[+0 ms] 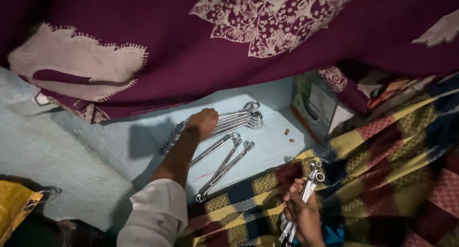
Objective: The person sits on the floor and arranges a set of metal wrenches on a light blue surface. They pick up wrenches one by one, wipe them with a blue cloth, and place them in a neat row. The person continues to handle and align the wrenches until they are organized.
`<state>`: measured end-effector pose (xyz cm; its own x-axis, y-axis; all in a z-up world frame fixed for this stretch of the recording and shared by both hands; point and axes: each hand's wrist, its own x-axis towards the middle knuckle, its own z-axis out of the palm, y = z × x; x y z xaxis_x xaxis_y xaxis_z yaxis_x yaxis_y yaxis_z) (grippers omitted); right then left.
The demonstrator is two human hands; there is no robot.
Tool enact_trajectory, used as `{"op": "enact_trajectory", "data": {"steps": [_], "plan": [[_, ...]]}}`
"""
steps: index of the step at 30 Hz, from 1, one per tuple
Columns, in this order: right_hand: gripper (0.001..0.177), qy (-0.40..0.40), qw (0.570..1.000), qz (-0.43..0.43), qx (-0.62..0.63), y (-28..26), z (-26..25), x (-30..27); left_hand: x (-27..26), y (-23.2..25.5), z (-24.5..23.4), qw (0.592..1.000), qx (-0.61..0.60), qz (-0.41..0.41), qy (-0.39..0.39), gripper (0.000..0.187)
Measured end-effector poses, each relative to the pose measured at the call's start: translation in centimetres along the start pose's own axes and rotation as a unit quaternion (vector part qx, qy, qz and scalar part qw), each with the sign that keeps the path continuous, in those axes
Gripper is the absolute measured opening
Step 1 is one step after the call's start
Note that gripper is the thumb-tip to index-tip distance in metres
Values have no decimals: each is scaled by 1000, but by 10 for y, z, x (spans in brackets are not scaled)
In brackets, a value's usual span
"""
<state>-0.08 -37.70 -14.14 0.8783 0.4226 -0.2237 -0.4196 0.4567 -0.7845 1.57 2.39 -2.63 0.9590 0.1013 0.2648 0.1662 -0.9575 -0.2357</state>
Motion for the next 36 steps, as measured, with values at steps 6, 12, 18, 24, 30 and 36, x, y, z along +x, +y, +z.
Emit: {"op": "enact_trajectory", "data": {"steps": [6,12,18,24,30,36], "plan": [[39,11,1000,7,3,-4,4,-4,1,4,-8,991,97,42,81,18],[37,3,1000,6,-9,-6,9,-7,9,24,-24,998,48,19,21,41],[38,12,1000,15,-4,-8,6,-8,2,32,-18,994,0,26,105,41],[38,-1,1000,5,17,1,0,0,-7,18,-11,998,-39,-21,35,37],[38,-7,1000,-4,16,6,-1,1,-11,17,16,983,-98,-10,157,34],[34,-17,1000,-12,12,1,3,-2,-15,12,28,977,-118,-6,176,30]]}}
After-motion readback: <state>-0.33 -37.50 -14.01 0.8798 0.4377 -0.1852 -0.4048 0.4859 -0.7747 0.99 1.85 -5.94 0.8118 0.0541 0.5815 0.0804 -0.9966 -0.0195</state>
